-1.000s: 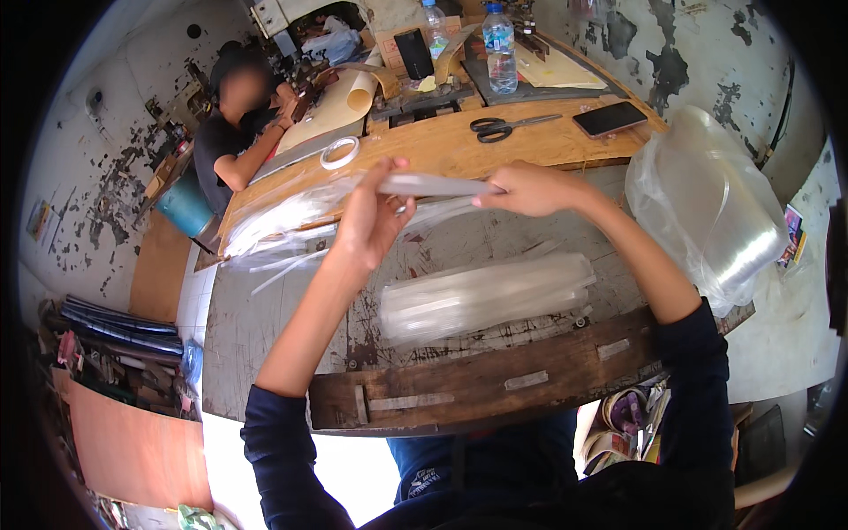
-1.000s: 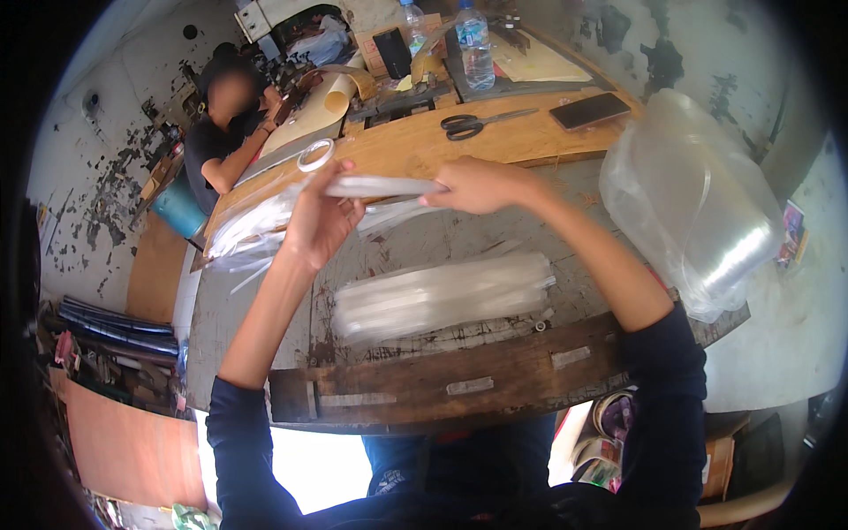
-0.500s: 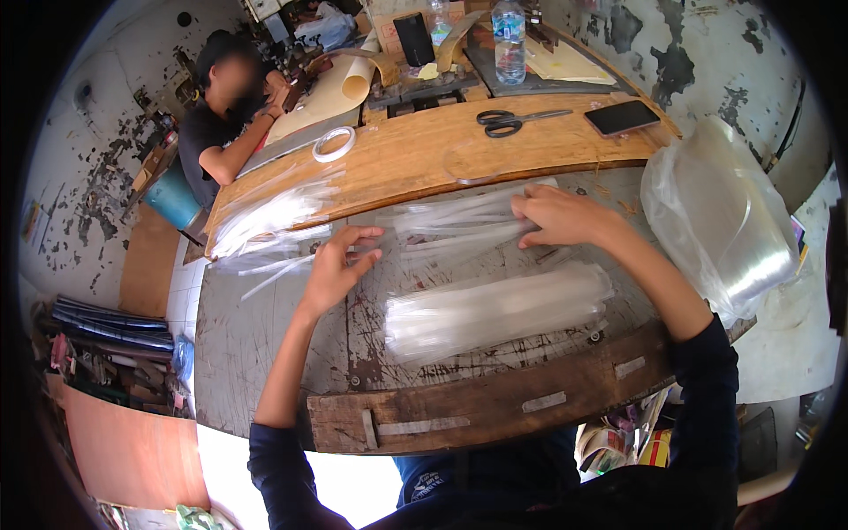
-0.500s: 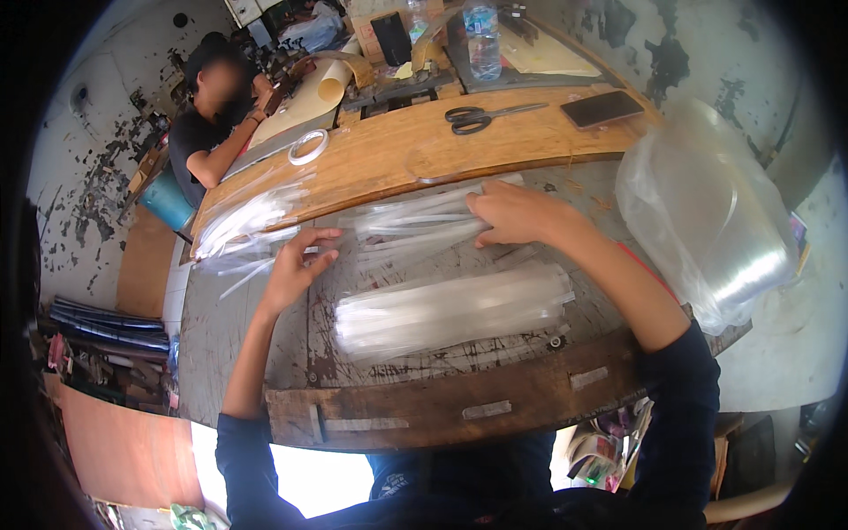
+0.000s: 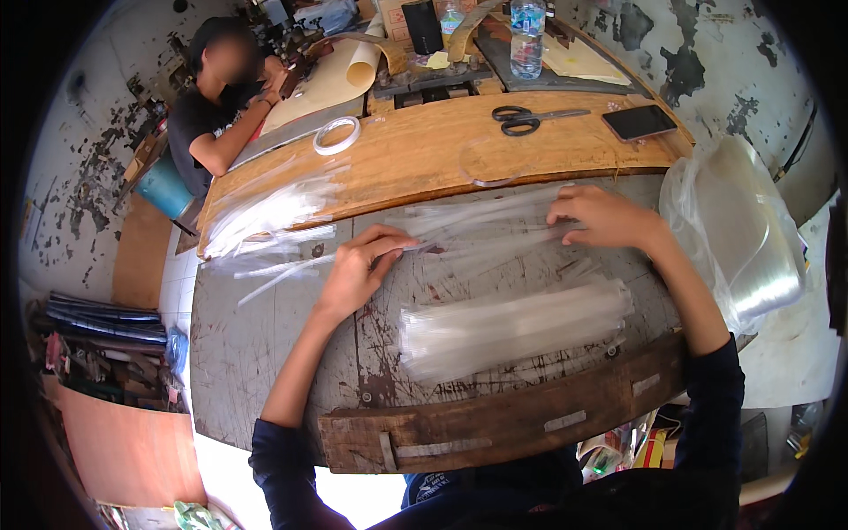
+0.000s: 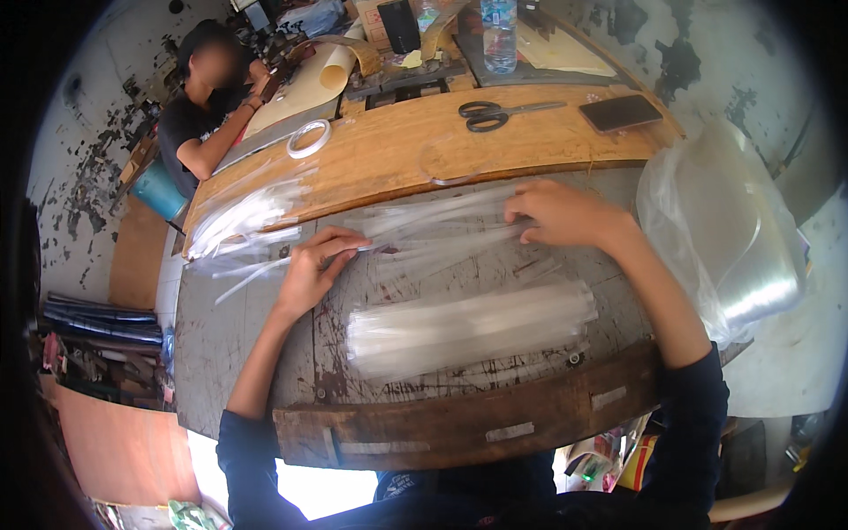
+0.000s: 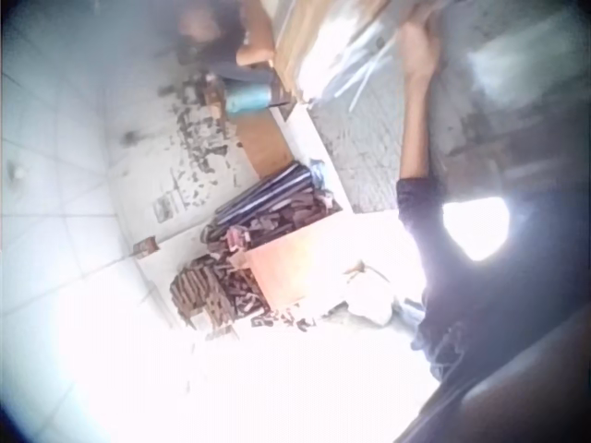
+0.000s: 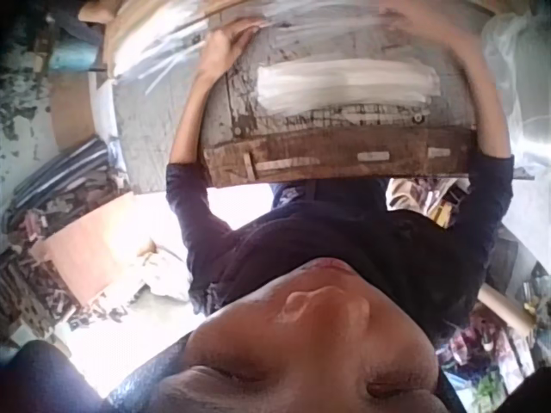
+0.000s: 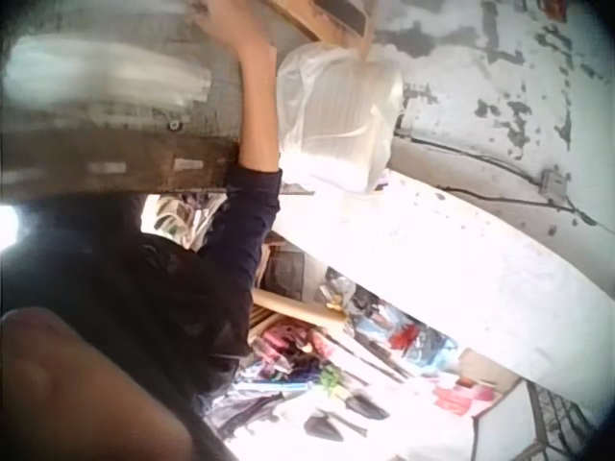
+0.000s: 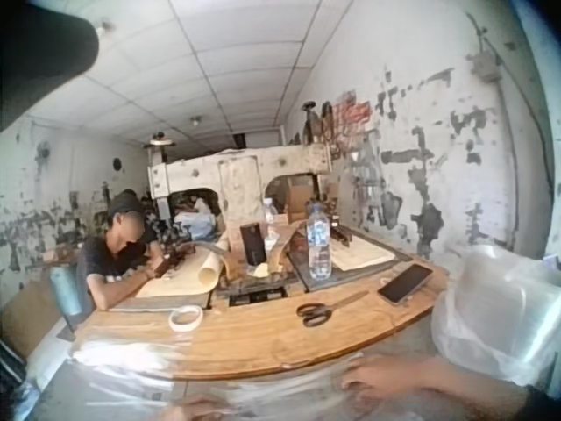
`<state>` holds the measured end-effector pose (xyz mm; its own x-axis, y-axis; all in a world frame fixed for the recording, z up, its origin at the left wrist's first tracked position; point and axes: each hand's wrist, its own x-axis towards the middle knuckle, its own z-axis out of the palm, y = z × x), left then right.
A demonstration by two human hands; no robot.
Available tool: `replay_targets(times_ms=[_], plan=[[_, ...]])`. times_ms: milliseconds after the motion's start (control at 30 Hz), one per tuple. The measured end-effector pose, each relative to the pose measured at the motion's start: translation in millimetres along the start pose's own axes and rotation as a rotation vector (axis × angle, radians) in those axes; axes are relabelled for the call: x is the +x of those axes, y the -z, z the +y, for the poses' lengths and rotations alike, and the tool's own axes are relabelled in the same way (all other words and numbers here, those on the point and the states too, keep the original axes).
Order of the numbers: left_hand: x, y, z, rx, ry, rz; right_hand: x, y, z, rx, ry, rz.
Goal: The person aligns and organizes plastic strips on a workbench, gathers them into a bundle by hand, and secures the bundle with a rubber band.
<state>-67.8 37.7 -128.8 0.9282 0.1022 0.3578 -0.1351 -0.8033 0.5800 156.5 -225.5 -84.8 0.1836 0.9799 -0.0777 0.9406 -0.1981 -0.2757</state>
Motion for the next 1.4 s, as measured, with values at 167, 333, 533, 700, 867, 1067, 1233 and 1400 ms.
replay_targets(times_ms=[167, 333, 533, 700, 867, 1067, 1233, 1400], plan=[[-1, 2, 17, 0.027, -0.066, -0.156, -32, 19, 28, -0.053, -0.231, 0.048], [-1, 1, 10, 0.005, -0.114, -0.287, -39, 22, 36, 0.029, -0.391, -0.055], [3, -6, 5, -0.012, -0.112, -0.334, -18, 5, 37, 0.087, -0.225, -0.012], [1, -7, 9, 0.004, -0.143, -0.323, -25, 2, 28, -0.008, -0.258, 0.132], [-1, 2, 10, -0.012, -0.144, -0.319, -21, 4, 33, 0.018, -0.291, -0.001], [0, -8, 10, -0.005, -0.06, -0.196, -25, -6, 37, -0.122, -0.134, 0.335], [-2, -8, 9, 0.031, -0.129, -0.221, -13, 12, 21, 0.154, -0.218, -0.025], [-4, -2, 6, 0.023, -0.145, -0.176, -30, 12, 25, 0.074, -0.241, 0.063]])
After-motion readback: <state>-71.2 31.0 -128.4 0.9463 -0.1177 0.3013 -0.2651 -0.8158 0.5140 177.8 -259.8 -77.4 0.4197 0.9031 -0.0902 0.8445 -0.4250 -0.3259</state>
